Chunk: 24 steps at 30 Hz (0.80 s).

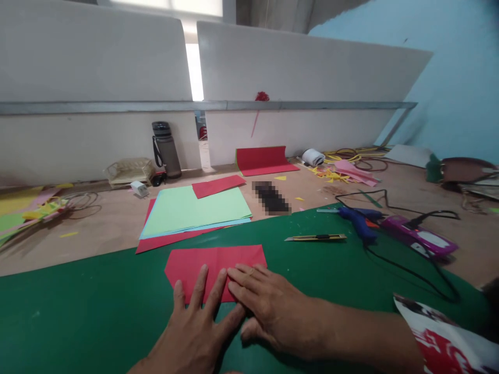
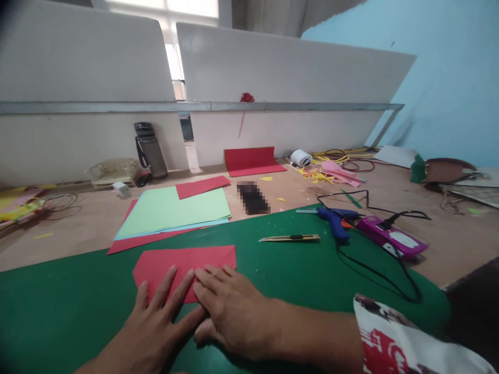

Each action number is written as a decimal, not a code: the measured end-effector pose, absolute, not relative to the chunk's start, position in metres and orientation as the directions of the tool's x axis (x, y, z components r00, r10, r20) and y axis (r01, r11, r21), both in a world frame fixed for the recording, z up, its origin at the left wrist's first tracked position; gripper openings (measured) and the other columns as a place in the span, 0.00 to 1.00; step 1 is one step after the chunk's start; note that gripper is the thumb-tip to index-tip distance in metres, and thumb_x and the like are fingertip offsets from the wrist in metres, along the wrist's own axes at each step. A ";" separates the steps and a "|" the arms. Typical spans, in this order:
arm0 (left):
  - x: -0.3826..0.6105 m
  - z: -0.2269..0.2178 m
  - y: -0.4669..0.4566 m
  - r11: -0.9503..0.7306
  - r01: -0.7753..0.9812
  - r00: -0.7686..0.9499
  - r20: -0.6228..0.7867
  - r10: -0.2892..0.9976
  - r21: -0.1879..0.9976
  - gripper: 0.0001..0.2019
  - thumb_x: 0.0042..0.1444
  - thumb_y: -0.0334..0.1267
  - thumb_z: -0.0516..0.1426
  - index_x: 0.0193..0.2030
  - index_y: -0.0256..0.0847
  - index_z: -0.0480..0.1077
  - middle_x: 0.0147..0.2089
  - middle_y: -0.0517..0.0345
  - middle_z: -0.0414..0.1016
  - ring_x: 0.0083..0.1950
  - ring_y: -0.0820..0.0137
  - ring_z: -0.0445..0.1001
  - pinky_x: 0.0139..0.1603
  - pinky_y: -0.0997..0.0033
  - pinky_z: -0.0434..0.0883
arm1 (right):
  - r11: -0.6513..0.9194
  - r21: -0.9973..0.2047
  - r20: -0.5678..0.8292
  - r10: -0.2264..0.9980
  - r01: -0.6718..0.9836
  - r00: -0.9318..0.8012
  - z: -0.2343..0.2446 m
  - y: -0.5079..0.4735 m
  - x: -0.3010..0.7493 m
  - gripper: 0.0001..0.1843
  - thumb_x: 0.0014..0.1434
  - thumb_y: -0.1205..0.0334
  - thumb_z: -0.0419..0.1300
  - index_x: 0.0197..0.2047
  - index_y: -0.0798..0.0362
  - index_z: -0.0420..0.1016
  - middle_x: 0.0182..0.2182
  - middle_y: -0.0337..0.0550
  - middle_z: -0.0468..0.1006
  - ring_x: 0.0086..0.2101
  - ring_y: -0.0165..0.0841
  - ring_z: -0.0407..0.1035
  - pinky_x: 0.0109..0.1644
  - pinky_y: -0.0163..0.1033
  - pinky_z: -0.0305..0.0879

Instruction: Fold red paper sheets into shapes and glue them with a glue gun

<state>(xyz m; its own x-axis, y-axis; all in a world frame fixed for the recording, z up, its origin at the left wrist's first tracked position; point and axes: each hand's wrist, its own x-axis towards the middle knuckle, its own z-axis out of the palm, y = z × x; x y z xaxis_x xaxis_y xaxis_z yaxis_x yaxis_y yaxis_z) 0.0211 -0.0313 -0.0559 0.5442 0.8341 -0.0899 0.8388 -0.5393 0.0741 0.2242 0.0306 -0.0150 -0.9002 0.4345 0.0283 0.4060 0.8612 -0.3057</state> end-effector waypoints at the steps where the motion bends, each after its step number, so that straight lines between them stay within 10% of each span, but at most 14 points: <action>1: 0.023 -0.056 -0.033 -0.528 0.847 0.531 -0.073 0.844 0.056 0.42 0.48 0.72 0.44 0.68 0.63 0.37 0.70 0.38 0.42 0.65 0.25 0.39 0.43 0.15 0.50 | 0.858 -0.309 0.004 0.432 0.410 -0.902 -0.018 0.030 0.225 0.35 0.61 0.45 0.52 0.64 0.61 0.58 0.63 0.57 0.58 0.62 0.47 0.52 0.62 0.51 0.52; 11: 0.002 -0.061 -0.025 -0.516 0.856 0.506 0.188 0.842 0.011 0.28 0.58 0.54 0.51 0.65 0.51 0.57 0.64 0.48 0.62 0.60 0.45 0.61 0.50 0.47 0.66 | 0.776 -0.309 0.126 0.607 0.550 -0.785 -0.011 0.060 0.223 0.10 0.58 0.58 0.60 0.38 0.56 0.72 0.38 0.47 0.75 0.41 0.37 0.66 0.46 0.42 0.61; 24: -0.012 -0.012 -0.015 -0.427 0.899 0.412 0.143 0.900 0.095 0.08 0.50 0.32 0.63 0.38 0.45 0.71 0.44 0.57 0.72 0.47 0.60 0.65 0.47 0.58 0.62 | 0.833 -0.317 0.150 0.516 0.454 -0.843 -0.004 0.073 0.235 0.12 0.52 0.75 0.60 0.25 0.55 0.61 0.27 0.37 0.69 0.31 0.29 0.61 0.41 0.38 0.53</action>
